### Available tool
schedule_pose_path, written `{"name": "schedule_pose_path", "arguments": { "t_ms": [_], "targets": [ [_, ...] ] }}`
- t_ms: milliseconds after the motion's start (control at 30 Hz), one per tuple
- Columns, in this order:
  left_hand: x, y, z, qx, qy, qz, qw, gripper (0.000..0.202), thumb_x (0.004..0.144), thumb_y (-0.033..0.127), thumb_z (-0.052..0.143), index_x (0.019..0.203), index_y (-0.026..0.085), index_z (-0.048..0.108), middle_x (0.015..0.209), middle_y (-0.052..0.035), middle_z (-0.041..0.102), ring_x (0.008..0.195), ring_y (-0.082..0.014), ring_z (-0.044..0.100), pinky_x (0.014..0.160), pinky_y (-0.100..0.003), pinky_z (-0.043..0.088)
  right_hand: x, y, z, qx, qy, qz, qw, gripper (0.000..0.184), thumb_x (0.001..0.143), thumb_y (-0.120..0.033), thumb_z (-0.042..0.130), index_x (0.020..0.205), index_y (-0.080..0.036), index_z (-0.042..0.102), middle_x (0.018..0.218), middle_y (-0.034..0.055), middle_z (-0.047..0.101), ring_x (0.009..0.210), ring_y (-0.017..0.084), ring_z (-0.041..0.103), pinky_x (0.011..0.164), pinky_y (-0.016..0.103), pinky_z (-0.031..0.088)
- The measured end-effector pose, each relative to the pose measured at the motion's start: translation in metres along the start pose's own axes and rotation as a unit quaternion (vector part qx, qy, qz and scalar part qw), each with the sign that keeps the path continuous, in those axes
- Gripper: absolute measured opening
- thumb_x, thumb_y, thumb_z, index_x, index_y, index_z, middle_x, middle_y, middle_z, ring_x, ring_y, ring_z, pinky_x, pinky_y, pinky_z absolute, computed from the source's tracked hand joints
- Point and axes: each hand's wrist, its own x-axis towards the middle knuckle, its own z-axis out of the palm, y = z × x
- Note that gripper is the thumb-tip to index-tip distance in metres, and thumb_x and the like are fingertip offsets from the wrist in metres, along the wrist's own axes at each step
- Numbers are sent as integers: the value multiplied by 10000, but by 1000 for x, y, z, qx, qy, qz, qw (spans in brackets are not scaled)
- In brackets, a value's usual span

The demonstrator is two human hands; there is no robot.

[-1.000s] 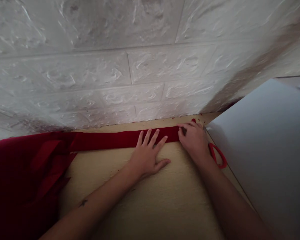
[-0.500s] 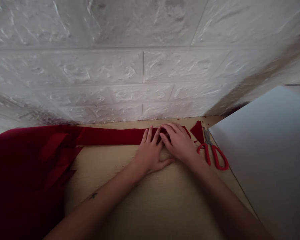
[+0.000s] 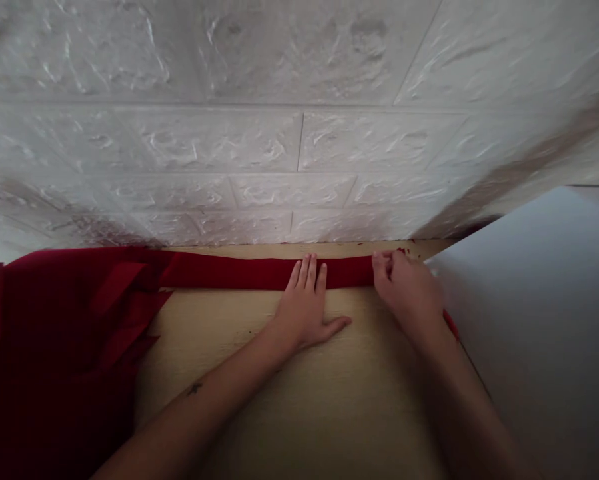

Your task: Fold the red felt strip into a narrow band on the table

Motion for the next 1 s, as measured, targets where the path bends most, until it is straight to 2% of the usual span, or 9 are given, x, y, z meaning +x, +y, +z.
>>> {"name": "schedule_pose_path", "arguments": {
  "t_ms": [100,233,333,467,567,767,833,933,1000],
  "targets": [
    [0,0,-2,-3,-15,-5,1000,1126,898,820,333,1615,-34,173,1677,-307,-12,1589,-412,-37,1323,-559,110,6,4,-6,-9,-102,62,993,516,984,-543,457,1115,-131,740,974,228,749,911,381,715,818,492,508],
    [-1,1,-2,1,-15,-11,1000,1128,897,824,324,1620,-25,160,1682,-293,-32,1589,-399,-56,1331,-540,89,13,9,-4,38,-131,69,988,529,932,-525,551,1239,-121,698,1130,209,739,1015,361,707,863,446,511],
    [0,1,-1,1,-12,-9,1000,1134,893,830,324,1619,-26,168,1682,-292,-16,1591,-399,-44,1329,-546,88,20,16,-4,56,-169,84,980,483,944,-560,507,925,-149,760,916,206,742,905,360,704,813,444,499],
    [0,2,-2,0,-13,-7,1000,1127,897,820,341,1616,-31,173,1676,-306,-12,1590,-407,-34,1324,-558,102,29,22,-3,83,-196,82,974,543,889,-602,586,495,-229,566,563,163,599,712,353,661,730,463,471],
    [0,2,-4,1,-24,-10,1000,1127,898,815,357,1618,-31,166,1672,-310,-28,1588,-408,-51,1325,-553,92,32,23,-1,117,-195,75,971,526,853,-560,644,454,-247,503,473,116,543,588,310,616,662,454,458],
    [0,2,-1,6,-5,-13,1000,1137,890,825,359,1613,-35,184,1672,-313,-9,1594,-409,-20,1323,-552,105,28,22,1,223,-182,86,954,280,874,-469,614,715,-241,581,569,52,637,446,227,596,495,375,453],
    [0,3,-1,8,-11,-16,1000,1147,885,832,356,1613,-38,180,1672,-313,-7,1595,-407,-23,1327,-541,95,26,22,6,293,-135,97,942,267,812,-484,680,777,-249,558,657,57,671,487,230,625,465,367,472],
    [0,2,-1,11,-17,-18,1000,1146,884,834,352,1614,-33,185,1678,-307,8,1597,-399,-18,1330,-525,82,25,23,20,421,-44,116,899,359,697,-474,769,865,-263,533,752,67,697,601,253,673,484,381,526],
    [-1,2,1,10,-7,-15,1000,1143,884,837,339,1609,-37,201,1678,-310,36,1598,-399,11,1327,-529,90,23,23,29,446,-23,122,887,372,697,-442,748,932,-259,526,782,64,702,648,251,681,542,390,554]
  ]
}}
